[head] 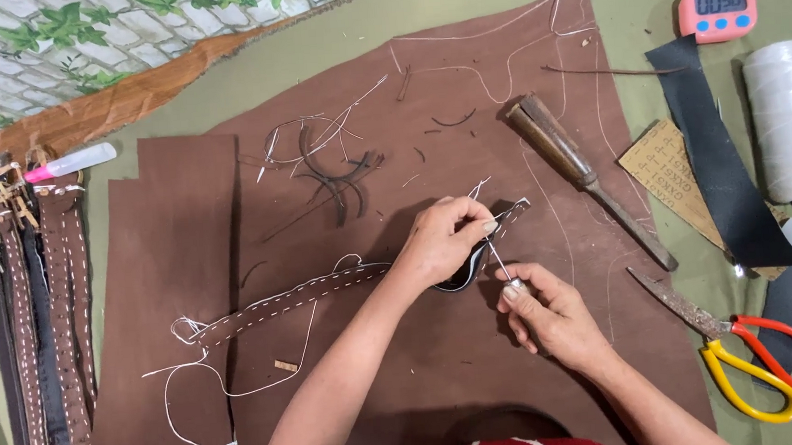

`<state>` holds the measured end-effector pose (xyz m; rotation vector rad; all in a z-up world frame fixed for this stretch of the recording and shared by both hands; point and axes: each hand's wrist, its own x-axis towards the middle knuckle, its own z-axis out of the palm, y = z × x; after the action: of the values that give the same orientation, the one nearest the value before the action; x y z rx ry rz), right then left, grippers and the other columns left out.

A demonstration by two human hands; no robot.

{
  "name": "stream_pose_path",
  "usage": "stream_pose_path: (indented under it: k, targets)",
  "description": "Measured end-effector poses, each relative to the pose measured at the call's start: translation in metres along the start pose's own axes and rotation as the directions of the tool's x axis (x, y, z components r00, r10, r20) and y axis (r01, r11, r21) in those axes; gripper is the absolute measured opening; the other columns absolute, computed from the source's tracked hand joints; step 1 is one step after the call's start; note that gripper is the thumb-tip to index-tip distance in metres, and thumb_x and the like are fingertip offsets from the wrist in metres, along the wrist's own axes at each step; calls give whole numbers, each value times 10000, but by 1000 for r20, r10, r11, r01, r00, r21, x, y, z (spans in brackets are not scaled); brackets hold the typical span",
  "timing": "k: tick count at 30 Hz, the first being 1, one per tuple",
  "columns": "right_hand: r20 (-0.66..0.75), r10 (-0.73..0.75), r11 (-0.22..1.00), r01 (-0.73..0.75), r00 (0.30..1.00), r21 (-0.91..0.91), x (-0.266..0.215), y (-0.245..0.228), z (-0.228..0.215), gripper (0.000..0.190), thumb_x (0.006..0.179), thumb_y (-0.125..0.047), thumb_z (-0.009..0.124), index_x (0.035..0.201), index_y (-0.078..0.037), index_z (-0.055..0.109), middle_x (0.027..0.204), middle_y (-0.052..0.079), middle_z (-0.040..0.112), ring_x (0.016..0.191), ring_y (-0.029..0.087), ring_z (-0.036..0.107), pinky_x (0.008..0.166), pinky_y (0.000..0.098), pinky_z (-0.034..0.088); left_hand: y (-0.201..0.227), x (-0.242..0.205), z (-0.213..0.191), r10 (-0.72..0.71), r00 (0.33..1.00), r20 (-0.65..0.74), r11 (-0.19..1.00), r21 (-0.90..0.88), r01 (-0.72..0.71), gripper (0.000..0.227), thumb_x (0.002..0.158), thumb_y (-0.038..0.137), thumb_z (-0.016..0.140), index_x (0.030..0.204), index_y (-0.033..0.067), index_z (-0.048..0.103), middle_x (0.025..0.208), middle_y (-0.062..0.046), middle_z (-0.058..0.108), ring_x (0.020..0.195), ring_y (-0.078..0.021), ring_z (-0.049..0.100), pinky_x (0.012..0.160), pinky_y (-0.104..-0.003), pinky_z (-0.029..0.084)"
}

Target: Using a hand awl to pierce holes into a leather strap on a workbench for leatherworking.

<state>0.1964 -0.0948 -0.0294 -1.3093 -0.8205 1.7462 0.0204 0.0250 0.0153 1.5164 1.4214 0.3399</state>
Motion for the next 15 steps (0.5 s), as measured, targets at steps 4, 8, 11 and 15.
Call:
stream_pose_path:
  k: [4, 8, 11, 15]
  targets:
    - [14, -7, 1000, 7, 1000, -7, 1, 2, -3, 270, 992, -101, 585, 1238, -3, 634, 812, 154, 638, 438, 183, 520, 315, 273, 381, -6, 13, 5, -62, 997, 53, 994, -82, 67, 78, 897, 272, 693, 891, 194, 698, 900, 89, 729, 903, -85, 659, 862, -278, 498]
    - [32, -7, 1000, 7, 999, 7, 0, 4, -5, 292, 982, -110, 604, 1250, 1, 634, 823, 153, 628, 447, 183, 522, 315, 268, 382, -8, 14, 8, -127, 989, 81, 966, -219, 141, 91, 923, 230, 694, 883, 152, 669, 808, 34, 708, 706, -81, 606, 719, -261, 487]
    - [64, -54, 999, 53, 996, 11, 0, 8, -7, 291, 984, -111, 603, 1247, 10, 630, 819, 148, 627, 454, 182, 531, 319, 264, 396, -15, 18, 9, -159, 978, 138, 925, -326, 196, 90, 923, 219, 702, 934, 161, 633, 882, -18, 740, 751, -102, 679, 673, -277, 501]
    - [47, -157, 983, 152, 986, 102, 0, 12, -8, 287, 988, -94, 594, 1250, 21, 617, 807, 169, 650, 424, 170, 518, 305, 269, 412, -24, 16, 16, -85, 993, 83, 878, -464, 114, 218, 940, 157, 683, 1129, 169, 573, 876, -52, 758, 733, -113, 695, 606, -251, 465]
